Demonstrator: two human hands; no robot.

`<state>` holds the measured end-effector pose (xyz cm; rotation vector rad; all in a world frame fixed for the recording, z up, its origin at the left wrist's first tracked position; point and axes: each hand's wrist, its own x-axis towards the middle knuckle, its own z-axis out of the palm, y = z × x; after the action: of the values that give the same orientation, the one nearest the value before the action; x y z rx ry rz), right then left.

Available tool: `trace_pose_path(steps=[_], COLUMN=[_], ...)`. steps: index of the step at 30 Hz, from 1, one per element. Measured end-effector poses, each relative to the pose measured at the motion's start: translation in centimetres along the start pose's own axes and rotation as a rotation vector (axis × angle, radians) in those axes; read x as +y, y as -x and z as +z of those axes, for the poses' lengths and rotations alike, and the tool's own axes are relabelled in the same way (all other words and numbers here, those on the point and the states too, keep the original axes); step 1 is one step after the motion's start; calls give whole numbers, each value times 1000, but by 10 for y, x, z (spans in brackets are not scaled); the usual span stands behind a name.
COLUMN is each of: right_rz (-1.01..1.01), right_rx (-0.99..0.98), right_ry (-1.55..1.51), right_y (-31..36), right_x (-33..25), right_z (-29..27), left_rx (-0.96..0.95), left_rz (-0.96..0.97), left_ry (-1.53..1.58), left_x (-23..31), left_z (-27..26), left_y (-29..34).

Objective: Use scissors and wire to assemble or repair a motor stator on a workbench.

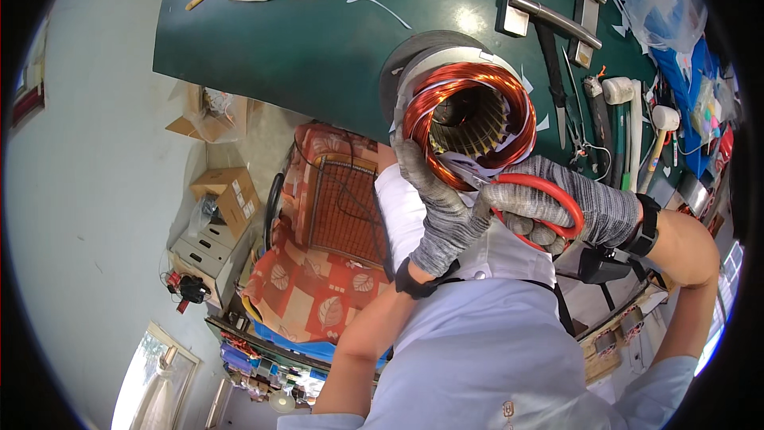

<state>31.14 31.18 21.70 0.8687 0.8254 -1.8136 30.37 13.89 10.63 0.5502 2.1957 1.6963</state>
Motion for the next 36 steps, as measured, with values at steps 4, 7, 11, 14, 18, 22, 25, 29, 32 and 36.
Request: trace_pose_path(steps=[4,7,11,14,18,22,25,29,32,36], right_rz=[-95,-195,-223,-609,-677,-464,-462,-443,-522,-435], right_rx=[59,244,387,405,368,324,261,247,262,120], right_ry=[49,300,536,1069,1045,1114,1152,1173,1139,896], right_y=[13,34,54,40,37,37,27,24,24,13], right_x=[5,21,34,46,43,29,26,31,33,20], right_z=[-3,-13,-18,-31,-14,-4,-6,-8,-10,-4], left_rx=[-81,-223,-482,-416,-277,-255,-245,-248,-243,-253], left_rz=[9,39,-40,-25,-13,-6,57,63,86,42], left_ry=[-208,-21,-24,-66,54,45,-81,-51,-133,-143], left_x=[13,5,4,-3,8,0,-4,-6,-5,-1], left_z=[-11,-32,-64,-63,-34,-31,-38,-35,-34,-40], left_y=[-9,-23,-56,-32,-20,-21,-20,-18,-18,-21])
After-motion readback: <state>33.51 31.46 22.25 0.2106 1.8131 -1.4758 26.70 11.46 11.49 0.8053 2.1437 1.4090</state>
